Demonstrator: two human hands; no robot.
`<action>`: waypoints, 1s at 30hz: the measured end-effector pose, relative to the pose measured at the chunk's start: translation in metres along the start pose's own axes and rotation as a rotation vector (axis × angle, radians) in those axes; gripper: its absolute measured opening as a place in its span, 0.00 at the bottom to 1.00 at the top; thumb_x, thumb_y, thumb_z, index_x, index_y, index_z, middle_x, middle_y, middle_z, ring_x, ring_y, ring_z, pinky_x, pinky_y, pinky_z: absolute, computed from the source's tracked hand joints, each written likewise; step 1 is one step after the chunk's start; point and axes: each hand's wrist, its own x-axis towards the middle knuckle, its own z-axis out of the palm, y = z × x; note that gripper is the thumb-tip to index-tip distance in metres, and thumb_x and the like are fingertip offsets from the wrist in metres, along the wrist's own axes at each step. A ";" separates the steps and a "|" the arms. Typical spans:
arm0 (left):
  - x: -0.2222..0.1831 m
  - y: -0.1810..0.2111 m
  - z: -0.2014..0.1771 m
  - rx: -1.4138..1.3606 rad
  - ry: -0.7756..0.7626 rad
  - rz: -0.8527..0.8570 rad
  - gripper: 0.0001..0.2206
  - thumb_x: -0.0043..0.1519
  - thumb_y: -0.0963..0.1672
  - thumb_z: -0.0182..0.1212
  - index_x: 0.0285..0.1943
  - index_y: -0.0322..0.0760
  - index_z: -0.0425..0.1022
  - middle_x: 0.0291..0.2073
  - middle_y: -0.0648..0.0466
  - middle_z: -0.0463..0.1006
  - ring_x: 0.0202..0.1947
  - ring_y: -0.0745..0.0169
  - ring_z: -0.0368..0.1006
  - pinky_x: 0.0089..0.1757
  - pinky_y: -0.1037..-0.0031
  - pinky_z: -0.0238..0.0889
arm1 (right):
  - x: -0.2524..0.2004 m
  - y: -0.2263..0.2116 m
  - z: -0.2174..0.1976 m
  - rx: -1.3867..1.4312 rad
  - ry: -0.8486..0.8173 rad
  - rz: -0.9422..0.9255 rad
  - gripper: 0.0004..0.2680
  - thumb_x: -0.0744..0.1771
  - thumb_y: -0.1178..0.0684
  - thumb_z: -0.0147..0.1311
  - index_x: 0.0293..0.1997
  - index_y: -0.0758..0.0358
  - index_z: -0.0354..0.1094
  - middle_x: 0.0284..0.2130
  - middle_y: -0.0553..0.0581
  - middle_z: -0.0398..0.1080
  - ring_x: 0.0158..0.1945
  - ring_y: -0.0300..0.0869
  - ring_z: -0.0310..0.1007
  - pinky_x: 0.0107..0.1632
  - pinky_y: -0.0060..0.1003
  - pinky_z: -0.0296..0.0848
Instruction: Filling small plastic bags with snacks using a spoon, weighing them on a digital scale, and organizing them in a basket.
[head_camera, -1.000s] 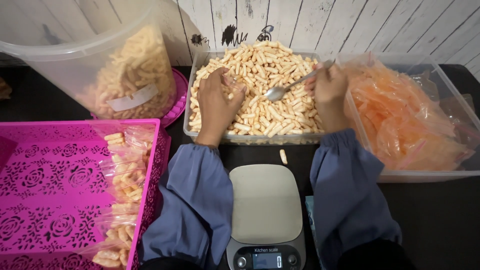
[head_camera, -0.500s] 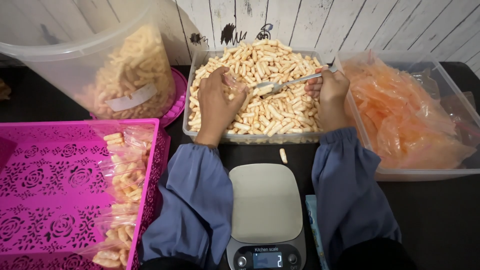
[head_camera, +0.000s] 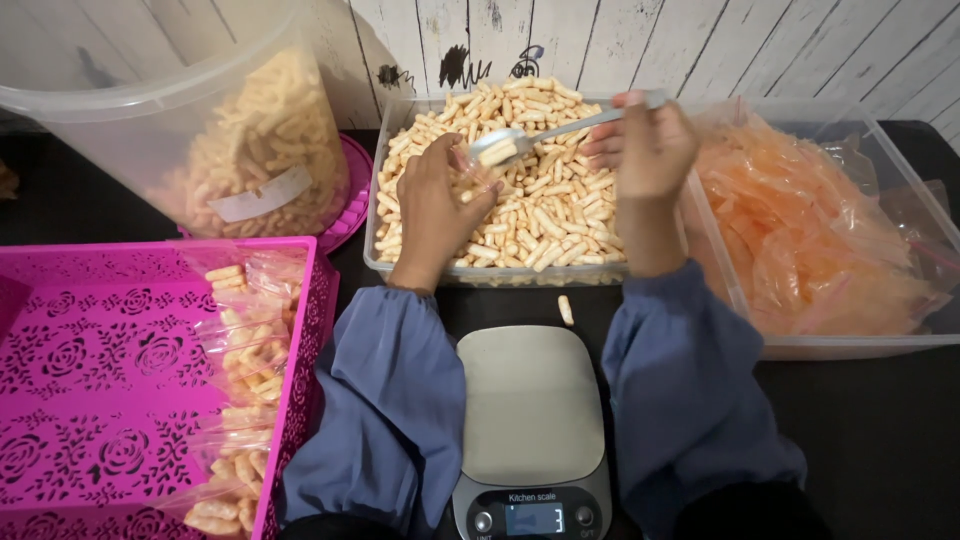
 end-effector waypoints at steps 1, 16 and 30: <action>0.000 -0.002 0.002 0.000 0.000 0.001 0.29 0.55 0.50 0.72 0.64 0.45 0.64 0.46 0.53 0.74 0.47 0.58 0.65 0.47 0.64 0.56 | -0.007 -0.002 0.003 0.001 0.000 0.000 0.08 0.71 0.51 0.50 0.40 0.63 0.70 0.21 0.53 0.74 0.20 0.35 0.75 0.21 0.21 0.76; 0.008 -0.020 0.013 -0.328 0.140 -0.030 0.32 0.52 0.52 0.75 0.60 0.45 0.60 0.44 0.47 0.74 0.49 0.42 0.73 0.52 0.54 0.63 | 0.024 0.046 -0.023 -0.138 -0.192 -0.081 0.06 0.70 0.58 0.44 0.43 0.69 0.66 0.27 0.61 0.74 0.26 0.41 0.77 0.26 0.28 0.79; -0.007 0.048 -0.006 -1.055 0.060 -0.003 0.37 0.59 0.56 0.59 0.72 0.36 0.52 0.46 0.47 0.67 0.46 0.60 0.65 0.49 0.73 0.61 | -0.004 0.030 -0.025 -0.135 -0.816 0.069 0.20 0.63 0.57 0.65 0.61 0.69 0.64 0.50 0.68 0.72 0.52 0.45 0.73 0.53 0.41 0.76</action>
